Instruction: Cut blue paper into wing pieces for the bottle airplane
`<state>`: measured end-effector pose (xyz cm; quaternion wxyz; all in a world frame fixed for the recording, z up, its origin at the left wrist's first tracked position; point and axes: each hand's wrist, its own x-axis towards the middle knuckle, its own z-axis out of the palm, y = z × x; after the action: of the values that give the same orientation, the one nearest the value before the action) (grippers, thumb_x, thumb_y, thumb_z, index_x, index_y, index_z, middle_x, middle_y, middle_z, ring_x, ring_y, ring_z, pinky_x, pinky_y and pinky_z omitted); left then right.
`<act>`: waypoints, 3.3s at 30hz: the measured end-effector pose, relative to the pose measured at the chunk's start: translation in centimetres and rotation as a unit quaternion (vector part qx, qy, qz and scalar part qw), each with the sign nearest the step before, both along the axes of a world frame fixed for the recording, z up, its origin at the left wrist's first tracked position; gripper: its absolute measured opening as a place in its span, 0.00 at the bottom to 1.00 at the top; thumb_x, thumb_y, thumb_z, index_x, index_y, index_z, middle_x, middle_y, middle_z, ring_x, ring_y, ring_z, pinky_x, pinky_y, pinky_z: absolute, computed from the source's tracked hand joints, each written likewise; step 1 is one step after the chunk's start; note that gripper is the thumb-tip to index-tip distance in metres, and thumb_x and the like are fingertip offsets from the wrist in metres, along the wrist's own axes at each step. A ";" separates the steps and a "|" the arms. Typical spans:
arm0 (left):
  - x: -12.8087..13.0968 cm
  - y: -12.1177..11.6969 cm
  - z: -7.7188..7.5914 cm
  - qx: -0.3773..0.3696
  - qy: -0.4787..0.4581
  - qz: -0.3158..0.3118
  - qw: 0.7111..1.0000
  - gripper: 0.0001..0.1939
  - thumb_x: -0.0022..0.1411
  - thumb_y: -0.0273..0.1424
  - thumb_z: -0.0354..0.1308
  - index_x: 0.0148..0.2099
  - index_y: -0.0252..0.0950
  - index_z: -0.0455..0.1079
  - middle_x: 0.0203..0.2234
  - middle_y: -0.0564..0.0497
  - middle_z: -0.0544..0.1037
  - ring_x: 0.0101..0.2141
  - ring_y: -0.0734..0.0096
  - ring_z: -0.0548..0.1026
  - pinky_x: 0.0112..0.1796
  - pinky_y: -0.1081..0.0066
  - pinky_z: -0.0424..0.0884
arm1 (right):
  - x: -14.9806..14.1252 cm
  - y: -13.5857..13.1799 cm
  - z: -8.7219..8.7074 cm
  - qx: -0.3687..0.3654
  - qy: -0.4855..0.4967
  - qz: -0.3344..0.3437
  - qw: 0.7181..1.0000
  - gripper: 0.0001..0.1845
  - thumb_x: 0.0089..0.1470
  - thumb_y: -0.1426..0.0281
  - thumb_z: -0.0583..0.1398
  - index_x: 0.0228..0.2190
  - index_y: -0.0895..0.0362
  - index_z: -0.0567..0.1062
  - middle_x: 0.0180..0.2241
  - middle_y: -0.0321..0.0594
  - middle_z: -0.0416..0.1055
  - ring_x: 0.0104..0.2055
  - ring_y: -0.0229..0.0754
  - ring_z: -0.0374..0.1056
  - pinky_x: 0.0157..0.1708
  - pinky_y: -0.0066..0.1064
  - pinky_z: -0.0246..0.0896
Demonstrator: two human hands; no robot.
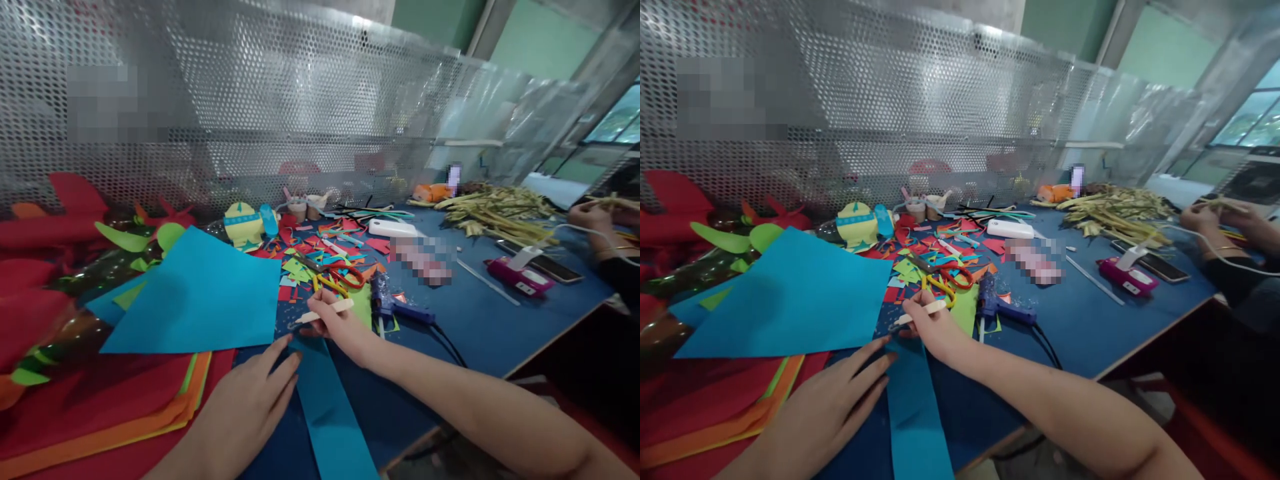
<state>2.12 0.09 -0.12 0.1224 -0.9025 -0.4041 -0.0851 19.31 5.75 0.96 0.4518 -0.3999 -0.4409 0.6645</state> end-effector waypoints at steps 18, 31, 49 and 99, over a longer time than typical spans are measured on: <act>-1.0 -1.1 -1.9 -0.014 -0.014 -0.042 0.999 0.37 0.54 0.13 0.43 0.61 0.51 0.59 0.52 0.45 0.73 0.41 0.62 0.77 0.38 0.67 0.75 | 0.5 0.6 -0.4 0.078 -0.090 0.041 0.992 0.07 0.48 0.66 0.58 0.23 0.53 0.63 0.17 0.26 0.58 0.20 0.34 0.56 0.29 0.30 0.61; 0.4 -2.0 0.3 -0.093 0.049 -0.017 0.994 0.34 0.57 0.14 0.42 0.62 0.45 0.57 0.53 0.41 0.70 0.39 0.61 0.76 0.37 0.62 0.74 | 1.7 0.6 -0.3 0.211 -0.262 0.003 0.942 0.13 0.47 0.65 0.58 0.18 0.54 0.59 0.17 0.28 0.54 0.20 0.34 0.50 0.21 0.28 0.45; 0.7 -2.1 0.6 -0.078 0.089 -0.062 0.991 0.28 0.57 0.14 0.44 0.58 0.35 0.63 0.52 0.43 0.73 0.35 0.62 0.77 0.31 0.64 0.74 | 1.3 0.7 -0.6 0.206 -0.223 0.071 0.950 0.09 0.45 0.68 0.57 0.20 0.54 0.59 0.17 0.27 0.53 0.20 0.32 0.47 0.19 0.27 0.41; 0.5 -1.9 0.2 -0.052 0.084 -0.065 0.993 0.28 0.57 0.14 0.45 0.57 0.37 0.64 0.52 0.44 0.73 0.34 0.65 0.77 0.31 0.67 0.74 | 1.2 0.3 -0.6 0.241 -0.277 0.052 0.929 0.11 0.48 0.70 0.57 0.20 0.55 0.58 0.18 0.27 0.55 0.20 0.32 0.49 0.19 0.25 0.42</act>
<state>2.61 -1.80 0.13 0.1032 -0.9358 -0.3370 0.0041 20.54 6.07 0.31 0.3588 -0.4238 -0.7158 0.4233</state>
